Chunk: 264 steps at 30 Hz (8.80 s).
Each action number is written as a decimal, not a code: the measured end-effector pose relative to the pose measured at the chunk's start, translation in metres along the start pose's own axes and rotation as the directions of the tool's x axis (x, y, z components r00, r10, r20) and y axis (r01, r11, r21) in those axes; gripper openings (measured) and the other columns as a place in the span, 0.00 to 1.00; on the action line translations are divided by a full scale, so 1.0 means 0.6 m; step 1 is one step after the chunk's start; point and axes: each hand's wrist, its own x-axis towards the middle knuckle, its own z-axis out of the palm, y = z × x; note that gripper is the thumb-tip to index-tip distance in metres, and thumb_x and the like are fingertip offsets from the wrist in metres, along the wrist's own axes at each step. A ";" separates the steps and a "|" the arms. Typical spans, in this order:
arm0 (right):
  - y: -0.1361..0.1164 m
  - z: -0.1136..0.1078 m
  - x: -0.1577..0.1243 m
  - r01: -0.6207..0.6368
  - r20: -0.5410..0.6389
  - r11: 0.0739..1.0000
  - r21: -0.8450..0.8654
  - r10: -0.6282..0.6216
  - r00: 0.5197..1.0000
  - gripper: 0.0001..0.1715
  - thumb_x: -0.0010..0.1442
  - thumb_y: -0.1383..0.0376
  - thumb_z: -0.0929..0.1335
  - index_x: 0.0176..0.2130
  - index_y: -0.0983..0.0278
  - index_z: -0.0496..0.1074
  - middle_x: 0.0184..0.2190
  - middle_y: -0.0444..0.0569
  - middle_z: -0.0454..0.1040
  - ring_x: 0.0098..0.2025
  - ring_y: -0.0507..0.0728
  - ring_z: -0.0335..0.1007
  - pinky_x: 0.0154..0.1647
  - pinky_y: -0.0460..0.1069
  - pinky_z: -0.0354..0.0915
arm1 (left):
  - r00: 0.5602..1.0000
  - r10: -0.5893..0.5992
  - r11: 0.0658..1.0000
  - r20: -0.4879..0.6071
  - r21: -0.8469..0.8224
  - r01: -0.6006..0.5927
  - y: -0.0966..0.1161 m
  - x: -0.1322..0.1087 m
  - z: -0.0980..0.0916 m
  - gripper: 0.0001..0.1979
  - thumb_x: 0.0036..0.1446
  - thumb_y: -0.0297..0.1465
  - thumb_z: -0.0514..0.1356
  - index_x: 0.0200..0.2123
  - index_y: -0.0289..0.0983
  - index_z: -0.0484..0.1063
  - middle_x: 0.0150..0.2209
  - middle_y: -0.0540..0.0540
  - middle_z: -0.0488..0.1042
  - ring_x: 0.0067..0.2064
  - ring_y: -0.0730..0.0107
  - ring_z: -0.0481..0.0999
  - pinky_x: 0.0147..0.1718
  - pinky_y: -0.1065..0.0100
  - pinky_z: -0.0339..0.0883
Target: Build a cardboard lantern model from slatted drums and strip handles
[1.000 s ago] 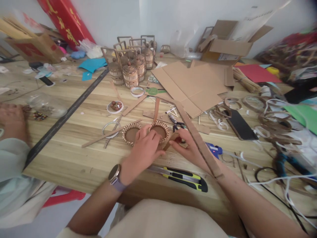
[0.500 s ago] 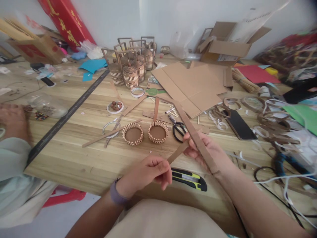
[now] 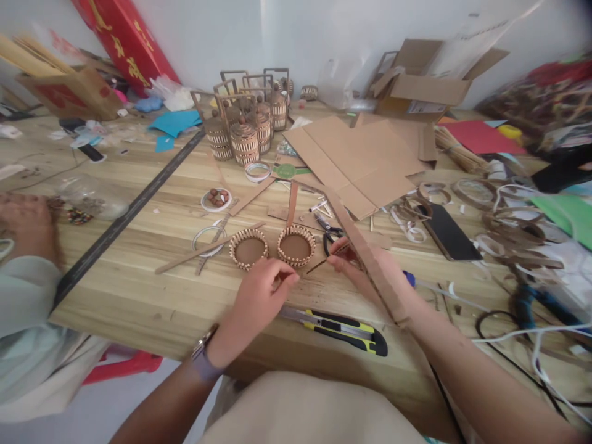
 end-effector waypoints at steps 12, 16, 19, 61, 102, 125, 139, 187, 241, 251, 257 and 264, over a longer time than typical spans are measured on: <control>-0.009 0.055 0.023 0.126 -0.007 0.989 -0.083 -0.127 0.992 0.02 0.60 0.66 0.67 0.34 0.61 0.68 0.30 0.48 0.74 0.32 0.59 0.72 0.34 0.52 0.67 | 0.959 0.187 0.783 0.214 0.557 -0.277 -0.005 0.048 0.015 0.21 0.56 0.29 0.65 0.53 0.38 0.67 0.55 0.39 0.71 0.64 0.41 0.57 0.54 0.43 0.59; -0.012 0.057 0.022 0.112 0.005 0.986 -0.124 -0.112 0.994 0.01 0.60 0.67 0.67 0.35 0.61 0.69 0.32 0.49 0.75 0.33 0.58 0.73 0.34 0.52 0.67 | 0.955 0.161 0.782 0.248 0.558 -0.277 -0.004 0.058 0.017 0.17 0.55 0.29 0.67 0.48 0.37 0.70 0.50 0.41 0.73 0.63 0.39 0.57 0.54 0.43 0.57; -0.014 0.060 0.023 0.120 0.001 0.986 -0.118 -0.120 0.993 0.02 0.60 0.68 0.68 0.34 0.61 0.69 0.31 0.48 0.75 0.32 0.58 0.72 0.34 0.51 0.67 | 0.954 0.158 0.775 0.255 0.567 -0.279 -0.006 0.062 0.020 0.15 0.55 0.30 0.67 0.46 0.37 0.71 0.47 0.41 0.74 0.63 0.37 0.57 0.54 0.43 0.58; -0.039 0.079 0.008 0.050 -0.038 0.984 -0.170 -0.057 0.998 0.05 0.62 0.68 0.67 0.34 0.61 0.65 0.33 0.51 0.75 0.35 0.61 0.74 0.34 0.52 0.68 | 0.965 0.261 0.800 0.024 0.555 -0.230 -0.046 0.063 0.066 0.05 0.62 0.27 0.57 0.37 0.39 0.73 0.43 0.43 0.74 0.63 0.46 0.59 0.58 0.46 0.54; 0.012 0.077 0.009 0.227 0.038 0.939 -0.257 -0.224 0.974 0.11 0.61 0.75 0.66 0.35 0.63 0.75 0.31 0.47 0.72 0.34 0.56 0.68 0.34 0.49 0.64 | 0.970 0.180 0.837 0.161 0.493 -0.237 -0.009 0.065 0.020 0.11 0.61 0.23 0.56 0.32 0.40 0.77 0.35 0.44 0.81 0.62 0.50 0.62 0.56 0.45 0.52; -0.084 -0.074 -0.067 -0.135 -0.035 0.959 0.250 0.149 0.988 0.30 0.65 0.43 0.60 0.33 0.60 0.77 0.21 0.46 0.70 0.20 0.53 0.63 0.19 0.47 0.60 | 0.966 0.248 0.862 0.073 0.439 -0.254 0.021 0.038 0.007 0.13 0.64 0.26 0.53 0.47 0.40 0.74 0.52 0.44 0.77 0.62 0.50 0.63 0.57 0.45 0.54; -0.108 -0.004 -0.056 -0.067 -0.053 0.991 0.113 0.073 0.996 0.09 0.59 0.63 0.67 0.28 0.60 0.73 0.20 0.42 0.73 0.22 0.52 0.65 0.20 0.45 0.59 | 0.981 0.195 0.977 -0.016 -0.086 -0.196 0.037 0.029 -0.005 0.14 0.68 0.33 0.52 0.48 0.40 0.75 0.47 0.45 0.79 0.48 0.63 0.77 0.50 0.63 0.69; 0.020 0.022 -0.007 -0.038 -0.099 0.904 0.425 0.088 0.991 0.11 0.57 0.57 0.68 0.35 0.61 0.74 0.34 0.48 0.80 0.39 0.59 0.76 0.43 0.52 0.70 | 0.962 0.178 0.930 -0.207 -0.285 -0.233 0.052 0.087 0.092 0.07 0.58 0.24 0.62 0.40 0.38 0.76 0.40 0.45 0.76 0.43 0.63 0.75 0.44 0.62 0.70; 0.009 0.047 -0.027 -0.020 -0.247 0.991 0.130 0.052 0.968 0.09 0.60 0.67 0.65 0.39 0.60 0.75 0.34 0.48 0.81 0.35 0.57 0.77 0.37 0.50 0.70 | 0.990 0.094 0.951 -0.105 -0.283 -0.121 0.045 0.055 0.058 0.08 0.56 0.30 0.62 0.40 0.38 0.71 0.37 0.46 0.77 0.33 0.69 0.76 0.34 0.68 0.72; 0.008 0.048 -0.027 -0.020 -0.226 0.993 0.114 0.046 0.973 0.09 0.62 0.69 0.66 0.41 0.61 0.75 0.38 0.49 0.81 0.39 0.58 0.77 0.41 0.50 0.70 | 0.947 0.319 0.942 -0.027 -0.106 -0.320 0.056 0.102 0.052 0.08 0.60 0.25 0.59 0.40 0.39 0.76 0.42 0.44 0.81 0.45 0.61 0.78 0.49 0.60 0.71; 0.005 0.021 -0.051 -0.059 -0.254 0.996 0.070 0.075 0.964 0.13 0.61 0.67 0.66 0.46 0.62 0.75 0.39 0.51 0.79 0.35 0.56 0.76 0.37 0.49 0.70 | 0.953 0.303 0.947 -0.015 -0.104 -0.303 0.054 0.105 0.041 0.07 0.60 0.28 0.59 0.38 0.39 0.77 0.40 0.45 0.82 0.44 0.61 0.80 0.48 0.62 0.72; 0.046 -0.046 -0.149 -0.322 -0.338 0.922 -0.215 0.239 0.910 0.12 0.63 0.59 0.64 0.37 0.60 0.76 0.33 0.50 0.79 0.32 0.59 0.74 0.34 0.52 0.68 | 0.969 0.247 0.965 -0.004 -0.087 -0.246 0.052 0.105 0.034 0.07 0.60 0.32 0.59 0.38 0.39 0.78 0.40 0.45 0.82 0.43 0.61 0.80 0.48 0.62 0.72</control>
